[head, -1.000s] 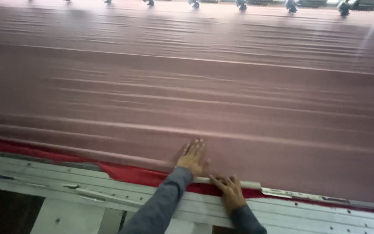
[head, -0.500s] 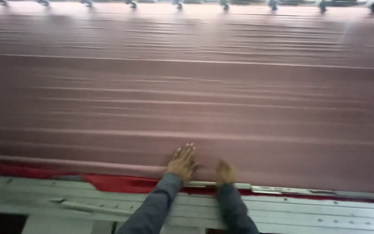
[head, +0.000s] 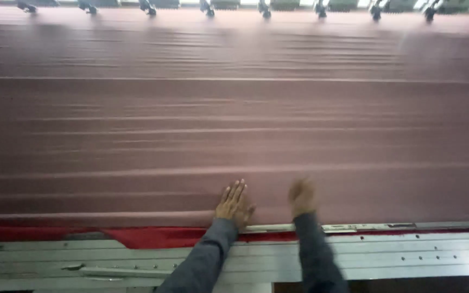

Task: Securing a large piece of fabric onto an embroidery machine frame using plastic bars to maintain tension.

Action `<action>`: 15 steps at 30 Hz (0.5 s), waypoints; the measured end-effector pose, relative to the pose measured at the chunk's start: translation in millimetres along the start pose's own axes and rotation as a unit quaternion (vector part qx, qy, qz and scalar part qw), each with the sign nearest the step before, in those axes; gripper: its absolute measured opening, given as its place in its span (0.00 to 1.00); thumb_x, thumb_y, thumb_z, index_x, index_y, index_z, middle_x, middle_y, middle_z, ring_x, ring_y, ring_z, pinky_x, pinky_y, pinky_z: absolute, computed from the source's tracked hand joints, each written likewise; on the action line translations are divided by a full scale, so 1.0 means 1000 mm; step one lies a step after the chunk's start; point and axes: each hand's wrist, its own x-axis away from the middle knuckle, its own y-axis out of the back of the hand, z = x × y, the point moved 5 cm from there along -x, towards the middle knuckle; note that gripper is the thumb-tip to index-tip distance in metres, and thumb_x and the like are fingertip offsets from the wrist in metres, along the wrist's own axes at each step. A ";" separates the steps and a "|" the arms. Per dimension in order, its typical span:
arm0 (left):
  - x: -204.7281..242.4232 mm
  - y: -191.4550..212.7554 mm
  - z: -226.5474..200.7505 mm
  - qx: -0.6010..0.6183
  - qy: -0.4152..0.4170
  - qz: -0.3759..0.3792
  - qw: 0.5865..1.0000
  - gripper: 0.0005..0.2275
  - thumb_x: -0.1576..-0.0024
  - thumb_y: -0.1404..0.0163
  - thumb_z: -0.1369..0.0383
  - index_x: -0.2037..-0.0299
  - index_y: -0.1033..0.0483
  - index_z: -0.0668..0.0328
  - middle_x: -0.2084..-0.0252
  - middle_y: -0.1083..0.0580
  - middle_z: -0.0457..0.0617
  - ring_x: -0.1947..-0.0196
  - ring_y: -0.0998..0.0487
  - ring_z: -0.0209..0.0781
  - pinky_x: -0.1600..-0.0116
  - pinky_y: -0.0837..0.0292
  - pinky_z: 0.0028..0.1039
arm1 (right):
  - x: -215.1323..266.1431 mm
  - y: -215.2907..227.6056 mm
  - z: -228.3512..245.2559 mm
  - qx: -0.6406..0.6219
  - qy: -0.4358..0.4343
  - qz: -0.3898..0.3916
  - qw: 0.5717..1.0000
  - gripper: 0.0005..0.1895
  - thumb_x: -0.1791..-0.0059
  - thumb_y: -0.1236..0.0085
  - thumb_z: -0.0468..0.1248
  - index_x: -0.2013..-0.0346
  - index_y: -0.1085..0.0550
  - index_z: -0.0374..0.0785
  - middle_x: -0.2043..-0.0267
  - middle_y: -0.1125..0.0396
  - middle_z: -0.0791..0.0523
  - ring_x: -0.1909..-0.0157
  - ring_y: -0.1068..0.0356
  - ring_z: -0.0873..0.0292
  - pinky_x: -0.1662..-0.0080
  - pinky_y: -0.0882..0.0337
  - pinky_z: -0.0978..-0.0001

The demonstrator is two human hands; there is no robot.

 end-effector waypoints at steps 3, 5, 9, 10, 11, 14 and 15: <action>0.007 0.019 -0.004 -0.011 -0.004 0.036 0.999 0.34 0.35 0.76 0.47 0.23 0.63 0.57 0.19 0.64 0.51 0.20 0.68 0.45 0.19 0.76 0.38 | 0.010 0.007 -0.018 0.193 -0.118 0.045 0.973 0.18 0.42 0.64 0.51 0.56 0.31 0.42 0.65 0.35 0.48 0.60 0.32 0.49 0.54 0.32 0.56; 0.024 0.009 -0.017 -0.025 -0.012 0.069 0.997 0.33 0.35 0.74 0.50 0.22 0.66 0.57 0.19 0.66 0.52 0.20 0.71 0.44 0.19 0.78 0.38 | 0.030 0.046 0.026 -0.004 -0.358 0.057 0.932 0.29 0.43 0.65 0.56 0.76 0.26 0.44 0.79 0.35 0.52 0.72 0.33 0.51 0.63 0.35 0.54; 0.005 0.001 -0.001 0.054 -0.022 -0.025 0.998 0.34 0.34 0.77 0.44 0.24 0.56 0.58 0.20 0.58 0.53 0.20 0.62 0.47 0.19 0.72 0.41 | -0.013 0.055 0.082 -0.015 -0.288 0.047 0.957 0.36 0.40 0.68 0.58 0.85 0.29 0.42 0.86 0.37 0.54 0.80 0.38 0.54 0.70 0.38 0.61; -0.001 -0.002 0.003 0.086 -0.041 -0.089 0.991 0.32 0.34 0.74 0.46 0.25 0.50 0.58 0.22 0.52 0.54 0.21 0.56 0.48 0.20 0.68 0.43 | -0.024 0.057 0.094 0.045 -0.263 0.058 0.962 0.33 0.41 0.64 0.52 0.83 0.27 0.39 0.85 0.34 0.50 0.78 0.35 0.50 0.67 0.35 0.59; -0.005 -0.017 0.013 0.084 -0.039 -0.089 0.992 0.32 0.34 0.74 0.46 0.25 0.50 0.58 0.22 0.52 0.54 0.21 0.56 0.48 0.20 0.68 0.43 | -0.023 0.052 0.094 0.042 -0.263 0.059 0.962 0.33 0.41 0.64 0.52 0.83 0.27 0.39 0.85 0.34 0.50 0.78 0.35 0.50 0.67 0.35 0.59; 0.009 -0.027 0.046 0.207 -0.096 -0.157 0.961 0.24 0.34 0.60 0.52 0.28 0.42 0.39 0.29 0.42 0.45 0.27 0.42 0.49 0.25 0.44 0.40 | -0.022 0.030 0.123 0.115 -0.229 0.133 0.957 0.26 0.42 0.59 0.56 0.71 0.23 0.45 0.74 0.27 0.56 0.69 0.27 0.52 0.63 0.29 0.60; 0.028 -0.016 0.057 0.205 -0.139 -0.162 0.955 0.17 0.35 0.56 0.52 0.36 0.33 0.38 0.34 0.37 0.38 0.31 0.37 0.40 0.29 0.38 0.32 | -0.018 0.020 0.146 0.098 -0.228 0.153 0.957 0.20 0.45 0.54 0.54 0.67 0.22 0.46 0.69 0.25 0.54 0.62 0.25 0.49 0.58 0.27 0.53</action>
